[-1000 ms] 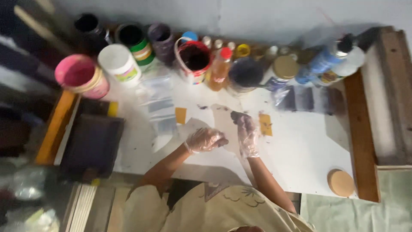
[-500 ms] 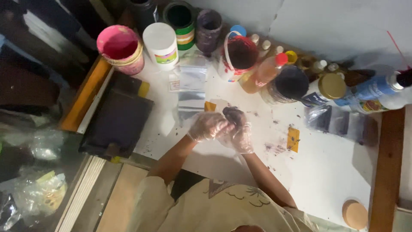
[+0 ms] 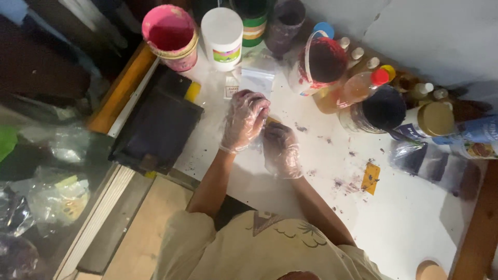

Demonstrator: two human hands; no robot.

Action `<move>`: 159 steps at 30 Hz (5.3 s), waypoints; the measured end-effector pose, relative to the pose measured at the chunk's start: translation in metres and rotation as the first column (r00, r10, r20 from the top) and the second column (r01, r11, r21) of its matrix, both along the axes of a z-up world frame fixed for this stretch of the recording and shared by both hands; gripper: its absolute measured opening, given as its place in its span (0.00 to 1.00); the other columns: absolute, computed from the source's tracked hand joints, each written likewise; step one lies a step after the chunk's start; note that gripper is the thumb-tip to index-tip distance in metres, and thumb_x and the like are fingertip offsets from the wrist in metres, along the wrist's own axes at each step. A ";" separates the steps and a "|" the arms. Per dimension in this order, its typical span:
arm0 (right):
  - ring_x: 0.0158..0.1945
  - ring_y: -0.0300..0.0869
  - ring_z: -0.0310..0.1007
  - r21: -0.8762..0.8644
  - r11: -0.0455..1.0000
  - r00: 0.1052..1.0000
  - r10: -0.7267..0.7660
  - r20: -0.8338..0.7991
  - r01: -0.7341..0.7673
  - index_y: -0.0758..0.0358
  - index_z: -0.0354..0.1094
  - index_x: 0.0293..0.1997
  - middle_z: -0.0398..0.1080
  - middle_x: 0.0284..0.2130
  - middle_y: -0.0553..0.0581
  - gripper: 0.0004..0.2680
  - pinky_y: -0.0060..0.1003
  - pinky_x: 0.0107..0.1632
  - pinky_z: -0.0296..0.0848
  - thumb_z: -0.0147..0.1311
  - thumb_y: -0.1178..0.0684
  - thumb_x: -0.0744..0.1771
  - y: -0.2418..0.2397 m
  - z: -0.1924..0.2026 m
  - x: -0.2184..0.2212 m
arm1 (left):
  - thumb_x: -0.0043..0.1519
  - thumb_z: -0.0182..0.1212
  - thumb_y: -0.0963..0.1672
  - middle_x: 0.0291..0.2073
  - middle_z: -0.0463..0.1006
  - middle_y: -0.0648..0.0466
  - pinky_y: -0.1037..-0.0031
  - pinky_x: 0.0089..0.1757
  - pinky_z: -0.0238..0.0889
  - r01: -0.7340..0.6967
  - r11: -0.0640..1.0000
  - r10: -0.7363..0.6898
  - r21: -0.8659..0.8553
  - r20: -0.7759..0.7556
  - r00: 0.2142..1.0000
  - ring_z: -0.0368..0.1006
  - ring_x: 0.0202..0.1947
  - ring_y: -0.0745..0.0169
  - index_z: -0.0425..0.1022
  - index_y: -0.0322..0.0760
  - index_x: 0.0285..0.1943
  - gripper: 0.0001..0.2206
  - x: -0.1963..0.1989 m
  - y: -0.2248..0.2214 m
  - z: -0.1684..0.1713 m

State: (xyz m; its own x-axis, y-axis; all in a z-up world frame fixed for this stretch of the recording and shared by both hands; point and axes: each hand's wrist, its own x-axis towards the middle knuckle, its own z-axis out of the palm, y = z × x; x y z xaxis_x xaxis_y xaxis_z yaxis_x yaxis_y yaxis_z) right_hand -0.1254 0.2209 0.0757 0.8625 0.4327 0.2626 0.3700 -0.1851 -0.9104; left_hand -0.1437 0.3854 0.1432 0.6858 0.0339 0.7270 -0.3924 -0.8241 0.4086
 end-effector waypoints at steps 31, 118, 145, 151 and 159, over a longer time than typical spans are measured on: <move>0.52 0.61 0.71 0.225 0.964 0.981 0.101 0.166 -0.138 0.64 0.73 0.47 0.70 0.50 0.68 0.09 0.52 0.51 0.75 0.63 0.54 0.64 -0.009 -0.023 -0.004 | 0.66 0.63 0.47 0.43 0.78 0.58 0.65 0.53 0.63 -0.077 0.996 0.078 0.038 -0.045 0.996 0.70 0.53 0.55 0.77 0.45 0.41 0.06 -0.022 0.027 -0.045; 0.55 0.55 0.77 0.203 0.963 0.967 0.130 0.221 -0.176 0.63 0.77 0.40 0.75 0.46 0.65 0.04 0.46 0.53 0.76 0.57 0.56 0.67 -0.140 0.059 0.008 | 0.47 0.74 0.50 0.59 0.68 0.49 0.52 0.55 0.61 0.023 0.979 0.047 0.205 -0.331 0.942 0.62 0.63 0.40 0.70 0.51 0.65 0.33 -0.026 0.005 -0.053; 0.59 0.52 0.71 -0.299 0.949 0.785 -0.257 -0.563 0.097 0.65 0.73 0.53 0.75 0.51 0.64 0.12 0.50 0.65 0.65 0.54 0.53 0.67 -0.297 0.111 0.001 | 0.66 0.49 0.59 0.60 0.77 0.52 0.51 0.62 0.57 0.350 0.758 -0.060 0.550 -0.475 0.878 0.66 0.66 0.44 0.71 0.46 0.68 0.27 -0.003 -0.058 -0.066; 0.54 0.43 0.75 -0.330 0.827 0.748 -0.556 -0.363 0.455 0.53 0.73 0.55 0.76 0.47 0.56 0.09 0.44 0.56 0.71 0.53 0.47 0.70 -0.338 0.061 0.007 | 0.64 0.53 0.60 0.55 0.77 0.51 0.53 0.58 0.63 0.255 0.775 -0.088 0.578 -0.300 0.950 0.70 0.60 0.47 0.71 0.44 0.65 0.28 -0.034 -0.061 -0.055; 0.54 0.48 0.77 -0.387 0.820 0.815 -0.531 -0.234 0.423 0.58 0.60 0.68 0.78 0.46 0.57 0.26 0.46 0.59 0.73 0.65 0.51 0.62 -0.291 0.067 -0.052 | 0.63 0.52 0.61 0.53 0.77 0.53 0.57 0.55 0.67 0.211 0.749 -0.074 0.628 -0.237 0.969 0.71 0.59 0.51 0.73 0.47 0.61 0.27 -0.031 -0.062 -0.042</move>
